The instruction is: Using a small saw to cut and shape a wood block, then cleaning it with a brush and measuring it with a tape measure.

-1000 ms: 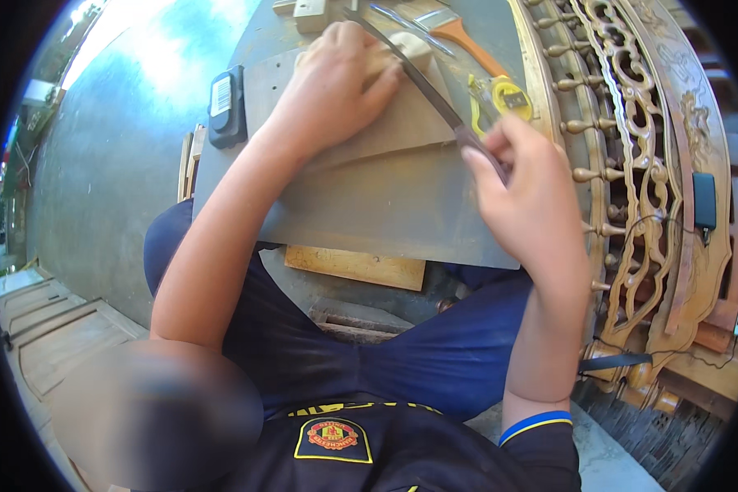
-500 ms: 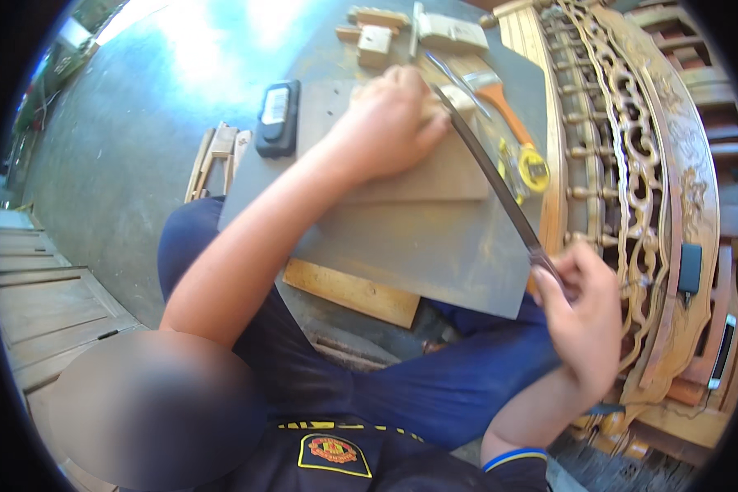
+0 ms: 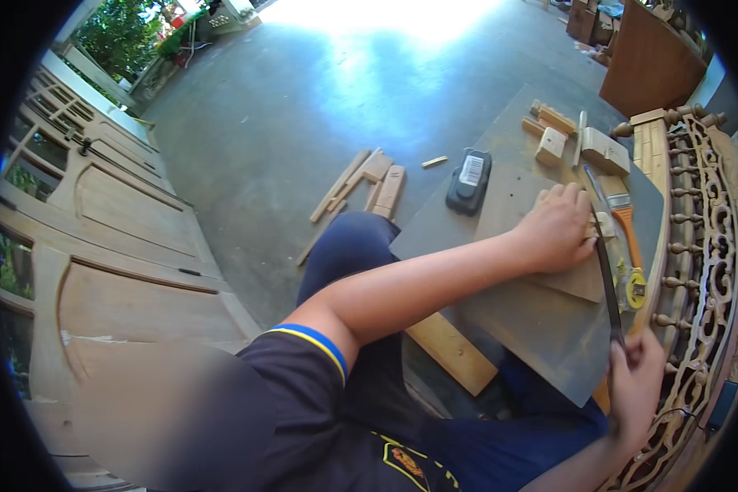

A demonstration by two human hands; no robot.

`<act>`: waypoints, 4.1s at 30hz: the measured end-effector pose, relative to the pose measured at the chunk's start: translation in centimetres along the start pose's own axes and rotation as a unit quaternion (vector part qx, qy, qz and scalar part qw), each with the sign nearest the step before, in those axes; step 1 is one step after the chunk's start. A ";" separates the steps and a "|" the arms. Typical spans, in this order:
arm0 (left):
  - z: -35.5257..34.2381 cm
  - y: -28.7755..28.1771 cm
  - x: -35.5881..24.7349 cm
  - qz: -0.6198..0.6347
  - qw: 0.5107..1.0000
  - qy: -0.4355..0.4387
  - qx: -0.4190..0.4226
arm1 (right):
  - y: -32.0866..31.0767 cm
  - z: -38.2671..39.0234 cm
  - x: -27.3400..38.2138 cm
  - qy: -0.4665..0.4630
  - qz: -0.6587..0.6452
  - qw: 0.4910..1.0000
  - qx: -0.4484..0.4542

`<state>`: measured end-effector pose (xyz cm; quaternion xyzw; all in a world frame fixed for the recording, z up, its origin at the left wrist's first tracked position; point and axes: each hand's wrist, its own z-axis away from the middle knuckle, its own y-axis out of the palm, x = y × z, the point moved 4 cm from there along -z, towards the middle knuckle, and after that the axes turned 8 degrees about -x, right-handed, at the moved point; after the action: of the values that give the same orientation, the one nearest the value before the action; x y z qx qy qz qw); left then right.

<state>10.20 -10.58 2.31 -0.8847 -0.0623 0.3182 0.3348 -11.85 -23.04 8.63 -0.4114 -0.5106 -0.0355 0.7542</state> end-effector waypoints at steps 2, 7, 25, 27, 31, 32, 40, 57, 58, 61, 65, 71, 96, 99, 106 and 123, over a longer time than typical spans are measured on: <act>0.5 -0.8 0.8 -0.019 1.000 -0.009 0.000 | 3.2 -2.3 0.6 -0.079 0.089 0.992 -0.029; 0.9 -0.7 1.0 -0.027 1.000 -0.012 0.010 | 0.4 0.8 -0.1 0.007 0.051 0.999 -0.004; -0.5 -1.6 -0.6 -0.010 0.999 -0.006 0.047 | 2.6 -1.5 1.4 -0.274 0.139 0.941 -0.142; 0.3 -1.3 -0.1 -0.041 0.997 0.019 0.059 | 4.1 -2.4 1.0 -0.191 0.105 0.972 -0.092; 0.3 -0.9 0.6 -0.098 0.991 0.085 0.018 | -0.3 1.5 -0.4 -0.127 0.048 0.990 -0.035; 0.1 -0.4 -0.1 -0.060 0.996 0.056 0.021 | -0.9 1.7 -0.7 -0.076 0.042 0.996 -0.031; 0.6 -1.3 0.6 -0.049 0.995 0.081 -0.012 | 3.9 -1.9 1.3 -0.148 0.053 0.985 -0.070; 1.3 -0.4 -0.8 -0.012 1.000 0.016 0.011 | -1.4 2.1 -0.1 -0.001 0.084 0.996 -0.011; 1.0 -0.4 -0.6 -0.002 1.000 0.027 0.002 | -0.5 1.2 0.3 -0.005 0.088 0.996 -0.011; 1.3 -1.0 0.3 -0.008 0.999 0.038 -0.008 | 3.3 -1.6 1.6 -0.091 0.083 0.991 -0.050; 1.3 -1.4 0.0 -0.037 0.999 0.001 0.029 | 1.6 -0.3 2.1 -0.086 0.078 0.993 -0.009; 1.3 -0.6 -0.3 -0.002 1.000 0.021 0.013 | 2.0 -0.9 1.1 -0.051 0.070 0.995 -0.043; 1.3 -1.0 0.1 -0.001 1.000 0.011 0.018 | 0.2 -2.0 0.2 -0.011 0.014 1.000 -0.003; 1.5 -0.9 0.2 0.002 1.000 0.007 0.023 | 1.6 -2.3 0.5 -0.036 0.024 0.999 0.030; 1.4 -0.7 -0.7 0.002 1.000 0.015 0.016 | -0.7 0.6 -0.1 0.010 0.007 1.000 0.003; 1.5 -0.8 -0.1 0.000 1.000 0.007 0.013 | 3.6 -3.5 0.6 -0.093 0.053 0.994 -0.034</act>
<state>9.28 -9.18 1.96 -0.8827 -0.0557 0.3127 0.3463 -7.26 -22.77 6.51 -0.4649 -0.5547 0.0256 0.6896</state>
